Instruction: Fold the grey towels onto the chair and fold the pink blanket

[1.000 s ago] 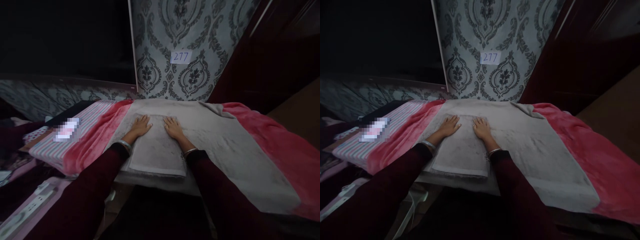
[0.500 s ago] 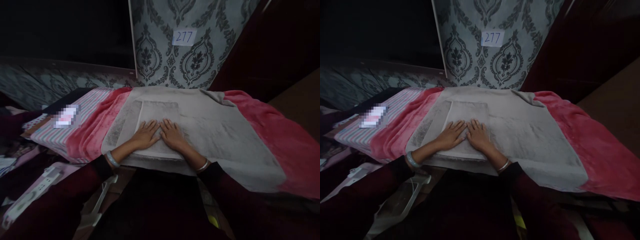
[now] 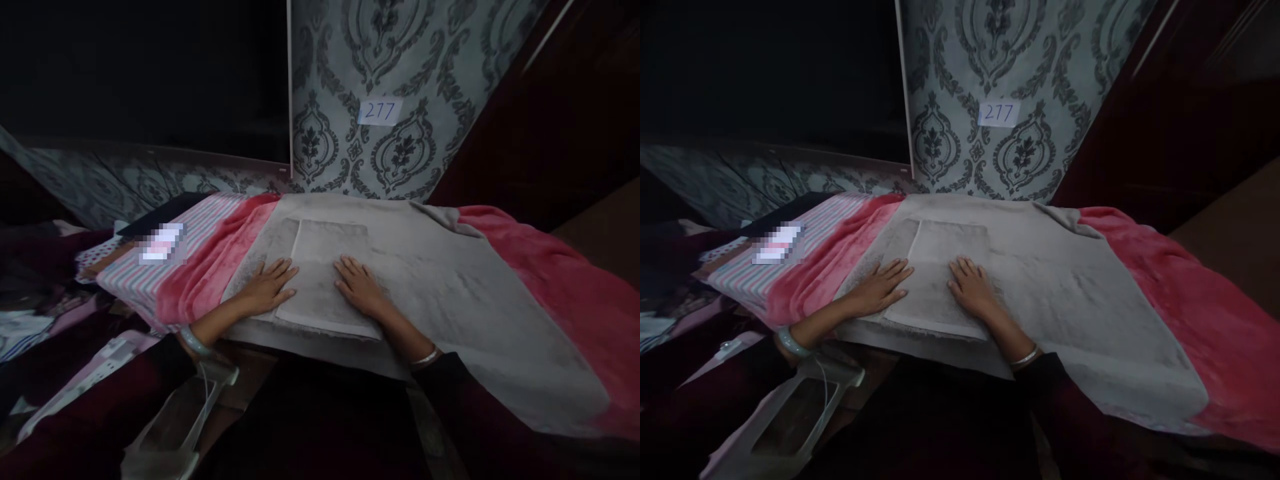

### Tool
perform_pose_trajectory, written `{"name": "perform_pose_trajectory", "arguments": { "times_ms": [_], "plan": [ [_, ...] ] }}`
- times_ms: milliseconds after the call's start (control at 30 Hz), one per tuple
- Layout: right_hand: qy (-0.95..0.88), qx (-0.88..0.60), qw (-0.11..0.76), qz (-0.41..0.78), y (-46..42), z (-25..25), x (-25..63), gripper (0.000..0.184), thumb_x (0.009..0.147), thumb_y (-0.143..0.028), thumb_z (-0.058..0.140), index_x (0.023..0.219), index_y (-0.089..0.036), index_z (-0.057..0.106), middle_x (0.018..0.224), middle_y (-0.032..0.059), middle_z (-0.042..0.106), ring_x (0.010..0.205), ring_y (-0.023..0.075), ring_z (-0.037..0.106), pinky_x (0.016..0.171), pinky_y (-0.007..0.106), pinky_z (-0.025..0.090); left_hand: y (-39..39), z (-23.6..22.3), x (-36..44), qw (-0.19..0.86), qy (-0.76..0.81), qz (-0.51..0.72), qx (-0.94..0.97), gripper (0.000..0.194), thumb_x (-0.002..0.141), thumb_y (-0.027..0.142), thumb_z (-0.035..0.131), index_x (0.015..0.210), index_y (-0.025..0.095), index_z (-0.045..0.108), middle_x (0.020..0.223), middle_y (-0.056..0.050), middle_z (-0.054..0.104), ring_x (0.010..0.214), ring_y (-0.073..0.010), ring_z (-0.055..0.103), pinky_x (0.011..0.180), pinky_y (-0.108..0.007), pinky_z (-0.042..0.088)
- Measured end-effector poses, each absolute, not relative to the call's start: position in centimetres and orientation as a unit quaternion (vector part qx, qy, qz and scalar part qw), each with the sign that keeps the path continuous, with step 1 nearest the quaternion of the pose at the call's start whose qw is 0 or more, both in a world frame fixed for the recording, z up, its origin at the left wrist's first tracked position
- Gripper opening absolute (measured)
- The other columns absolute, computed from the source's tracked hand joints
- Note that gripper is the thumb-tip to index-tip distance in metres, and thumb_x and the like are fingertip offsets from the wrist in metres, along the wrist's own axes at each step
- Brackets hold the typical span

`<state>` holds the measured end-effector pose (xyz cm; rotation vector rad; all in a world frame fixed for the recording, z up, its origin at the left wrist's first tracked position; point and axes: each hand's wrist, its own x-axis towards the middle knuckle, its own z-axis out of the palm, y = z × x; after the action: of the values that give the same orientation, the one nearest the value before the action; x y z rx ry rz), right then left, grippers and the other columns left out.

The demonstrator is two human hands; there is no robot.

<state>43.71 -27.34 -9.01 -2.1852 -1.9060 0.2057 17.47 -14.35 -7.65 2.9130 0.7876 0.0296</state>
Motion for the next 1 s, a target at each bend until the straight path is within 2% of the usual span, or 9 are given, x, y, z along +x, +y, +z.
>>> {"name": "perform_pose_trajectory", "arguments": {
  "times_ms": [133, 233, 400, 533, 667, 733, 833, 900, 1000],
  "plan": [
    [-0.620, -0.769, 0.150, 0.047, -24.6, -7.0, 45.1, 0.058, 0.102, -0.028, 0.038, 0.158, -0.019, 0.043, 0.168, 0.0117, 0.032, 0.156, 0.0272, 0.027, 0.123, 0.051, 0.027, -12.9, -5.3, 21.9, 0.062, 0.293, 0.047, 0.953, 0.064, 0.103, 0.051, 0.036, 0.157, 0.018, 0.041, 0.169, -0.017, 0.028, 0.157, -0.0330, 0.024, 0.125, -0.062, 0.020],
    [-0.594, -0.790, 0.153, 0.008, -21.6, -5.1, 45.8, 0.058, 0.100, -0.022, 0.036, 0.158, -0.019, 0.043, 0.168, 0.0109, 0.032, 0.155, 0.0275, 0.027, 0.123, 0.051, 0.027, -11.6, -3.5, 27.4, 0.078, 0.309, 0.056, 0.946, 0.063, 0.103, 0.044, 0.035, 0.160, 0.015, 0.035, 0.170, -0.017, 0.026, 0.158, -0.0297, 0.022, 0.127, -0.056, 0.018],
    [-0.562, -0.818, 0.116, -0.032, -18.9, -6.1, 45.8, 0.056, 0.104, -0.032, 0.035, 0.159, -0.025, 0.040, 0.169, 0.0086, 0.029, 0.155, 0.0298, 0.026, 0.121, 0.057, 0.027, -9.9, -4.6, 33.0, 0.070, 0.328, 0.048, 0.941, 0.066, 0.103, 0.046, 0.031, 0.162, 0.017, 0.031, 0.171, -0.013, 0.022, 0.159, -0.0297, 0.017, 0.128, -0.058, 0.013],
    [-0.565, -0.818, 0.101, -0.035, -18.9, -8.4, 45.8, 0.055, 0.105, -0.036, 0.032, 0.159, -0.029, 0.040, 0.169, 0.0063, 0.031, 0.155, 0.0292, 0.027, 0.121, 0.055, 0.027, -8.4, -6.8, 32.9, 0.044, 0.353, 0.058, 0.933, 0.071, 0.101, 0.056, 0.029, 0.161, 0.018, 0.034, 0.170, -0.013, 0.025, 0.159, -0.0305, 0.018, 0.128, -0.058, 0.014],
    [-0.546, -0.829, 0.118, -0.032, -18.9, -8.9, 46.1, 0.055, 0.105, -0.041, 0.033, 0.159, -0.032, 0.041, 0.169, 0.0050, 0.031, 0.156, 0.0332, 0.023, 0.120, 0.056, 0.026, -6.6, -6.7, 32.1, 0.052, 0.412, 0.031, 0.909, 0.073, 0.101, 0.057, 0.024, 0.163, 0.018, 0.029, 0.172, -0.013, 0.019, 0.159, -0.0327, 0.015, 0.127, -0.059, 0.012],
    [-0.519, -0.843, 0.141, -0.028, -18.9, -9.0, 46.3, 0.057, 0.104, -0.045, 0.037, 0.159, -0.030, 0.042, 0.170, 0.0072, 0.029, 0.155, 0.0366, 0.022, 0.120, 0.056, 0.026, -5.8, -6.3, 31.9, 0.052, 0.420, 0.015, 0.906, 0.071, 0.102, 0.054, 0.022, 0.163, 0.017, 0.027, 0.173, -0.013, 0.016, 0.160, -0.0341, 0.013, 0.126, -0.061, 0.010],
    [-0.458, -0.862, 0.216, -0.014, -18.8, -9.6, 46.8, 0.064, 0.101, -0.045, 0.041, 0.160, -0.021, 0.040, 0.169, 0.0149, 0.027, 0.153, 0.0376, 0.029, 0.119, 0.054, 0.030, -4.6, -5.5, 31.7, 0.050, 0.399, -0.009, 0.916, 0.069, 0.103, 0.051, 0.022, 0.163, 0.019, 0.027, 0.173, -0.014, 0.016, 0.160, -0.0340, 0.012, 0.125, -0.063, 0.010],
    [-0.420, -0.861, 0.287, -0.006, -18.7, -10.2, 47.5, 0.068, 0.098, -0.042, 0.042, 0.161, -0.016, 0.036, 0.168, 0.0197, 0.028, 0.150, 0.0365, 0.035, 0.117, 0.054, 0.034, -3.6, -4.8, 31.8, 0.049, 0.379, -0.017, 0.924, 0.066, 0.102, 0.050, 0.026, 0.162, 0.022, 0.029, 0.171, -0.015, 0.024, 0.159, -0.0335, 0.018, 0.124, -0.063, 0.013],
    [-0.386, -0.845, 0.372, 0.010, -18.3, -11.0, 48.9, 0.072, 0.094, -0.038, 0.043, 0.161, -0.012, 0.033, 0.162, 0.0222, 0.037, 0.145, 0.0353, 0.043, 0.114, 0.055, 0.039, -1.5, -3.5, 32.2, 0.054, 0.364, -0.035, 0.929, 0.064, 0.100, 0.051, 0.036, 0.156, 0.021, 0.041, 0.161, -0.020, 0.043, 0.150, -0.0363, 0.038, 0.120, -0.065, 0.021]
  ]
}}
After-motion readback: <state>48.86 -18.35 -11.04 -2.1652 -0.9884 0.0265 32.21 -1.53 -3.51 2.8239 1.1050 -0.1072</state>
